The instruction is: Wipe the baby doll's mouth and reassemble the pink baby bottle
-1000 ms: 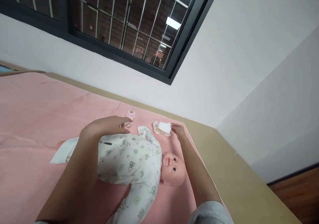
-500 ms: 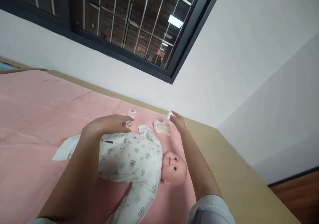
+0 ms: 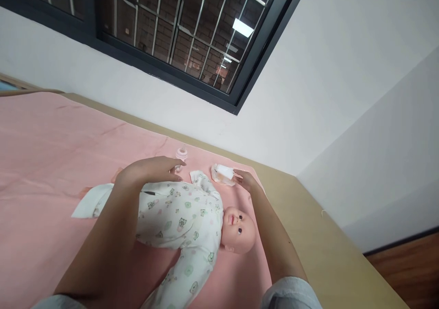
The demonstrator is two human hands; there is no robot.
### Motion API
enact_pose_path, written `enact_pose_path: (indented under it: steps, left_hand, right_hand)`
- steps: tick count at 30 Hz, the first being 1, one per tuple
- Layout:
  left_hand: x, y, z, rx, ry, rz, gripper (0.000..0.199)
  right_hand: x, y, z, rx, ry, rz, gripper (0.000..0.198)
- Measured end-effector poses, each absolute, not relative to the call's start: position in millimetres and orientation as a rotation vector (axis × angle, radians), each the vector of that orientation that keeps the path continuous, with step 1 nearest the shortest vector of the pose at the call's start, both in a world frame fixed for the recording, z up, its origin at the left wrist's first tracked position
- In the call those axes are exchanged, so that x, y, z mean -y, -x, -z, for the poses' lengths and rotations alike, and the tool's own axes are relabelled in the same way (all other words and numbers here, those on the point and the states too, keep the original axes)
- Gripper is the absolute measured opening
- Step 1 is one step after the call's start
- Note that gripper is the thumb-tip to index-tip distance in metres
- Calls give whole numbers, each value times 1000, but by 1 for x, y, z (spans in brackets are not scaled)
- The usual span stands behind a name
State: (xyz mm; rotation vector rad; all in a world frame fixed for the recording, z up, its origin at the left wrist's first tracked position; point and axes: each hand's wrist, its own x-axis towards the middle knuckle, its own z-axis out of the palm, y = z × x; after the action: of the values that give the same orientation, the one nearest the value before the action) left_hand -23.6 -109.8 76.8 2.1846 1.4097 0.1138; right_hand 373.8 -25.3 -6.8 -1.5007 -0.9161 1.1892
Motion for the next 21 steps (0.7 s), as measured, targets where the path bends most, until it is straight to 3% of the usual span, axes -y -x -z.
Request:
enact_pose_path:
  steps: [6, 10, 15, 21]
  left_hand:
    - [110, 23, -78, -1403, -2191, -110, 77]
    - [111, 22, -78, -1402, -2200, -112, 78]
    - [113, 20, -80, -1421, -2219, -109, 73]
    - [115, 18, -82, -1417, -2231, -87, 71]
  right_hand:
    - [27, -379, 11, 931, 1590, -948, 16]
    - [22, -378, 12, 973, 1597, -830, 31]
    - [7, -369, 0, 1086, 1546, -789, 49]
    - [-21, -339, -26, 1222, 1444, -849, 55]
